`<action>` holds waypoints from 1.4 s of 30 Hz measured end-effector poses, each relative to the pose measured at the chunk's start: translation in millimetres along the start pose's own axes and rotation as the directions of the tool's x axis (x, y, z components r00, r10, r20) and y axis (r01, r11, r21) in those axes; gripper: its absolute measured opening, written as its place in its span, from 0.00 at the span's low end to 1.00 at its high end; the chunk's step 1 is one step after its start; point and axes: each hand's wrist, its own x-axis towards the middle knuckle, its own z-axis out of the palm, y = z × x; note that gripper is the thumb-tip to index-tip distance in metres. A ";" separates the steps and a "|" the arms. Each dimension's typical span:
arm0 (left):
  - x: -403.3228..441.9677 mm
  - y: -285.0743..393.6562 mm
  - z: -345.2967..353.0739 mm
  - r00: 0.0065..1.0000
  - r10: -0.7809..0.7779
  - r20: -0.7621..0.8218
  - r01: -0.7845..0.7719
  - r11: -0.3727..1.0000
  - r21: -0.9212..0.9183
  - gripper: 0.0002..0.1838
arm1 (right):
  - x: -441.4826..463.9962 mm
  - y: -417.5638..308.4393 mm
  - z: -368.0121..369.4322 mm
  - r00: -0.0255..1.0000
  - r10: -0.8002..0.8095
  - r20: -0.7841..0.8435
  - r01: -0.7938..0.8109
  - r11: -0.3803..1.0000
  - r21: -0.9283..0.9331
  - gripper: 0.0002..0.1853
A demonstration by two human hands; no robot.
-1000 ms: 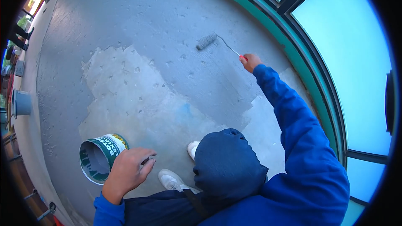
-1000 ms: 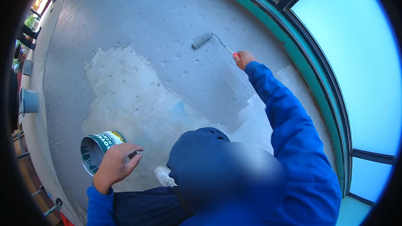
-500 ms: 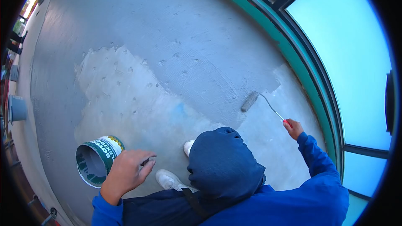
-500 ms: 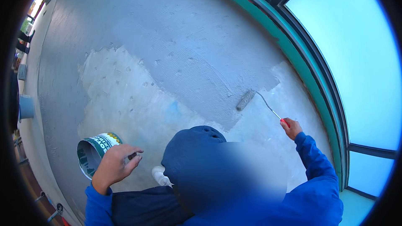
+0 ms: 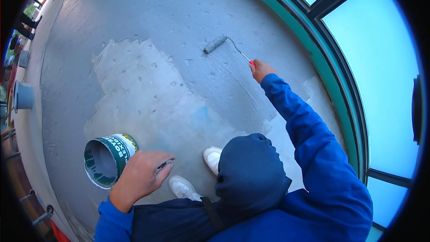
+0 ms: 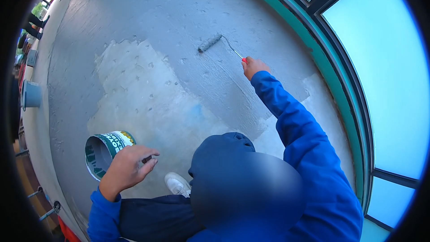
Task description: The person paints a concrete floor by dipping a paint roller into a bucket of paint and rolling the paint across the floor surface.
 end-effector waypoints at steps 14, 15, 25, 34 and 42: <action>9.3 -2.2 3.8 0.996 0.075 0.039 -0.073 0.996 -0.049 0.08 | -273.6 186.5 -47.6 0.979 0.182 0.086 -0.195 0.966 0.171 0.17; 8.1 -2.4 4.0 0.997 0.072 0.027 -0.070 0.996 -0.057 0.08 | -291.4 191.4 -50.4 0.975 0.201 0.094 -0.218 0.946 0.241 0.15; 4.0 -3.2 1.6 0.998 0.059 0.016 -0.058 0.996 -0.062 0.09 | -189.0 95.9 -13.6 0.997 -0.017 0.077 -0.014 0.925 0.380 0.17; -3.6 -3.9 -2.7 0.998 0.041 -0.046 -0.043 0.998 -0.055 0.09 | 28.7 -21.0 20.6 0.985 -0.147 -0.095 0.173 0.886 0.430 0.15; 0.6 -12.2 -1.5 0.995 0.081 -0.057 -0.083 0.996 -0.031 0.10 | -75.8 86.5 22.7 0.980 -0.196 -0.011 0.188 0.918 0.349 0.15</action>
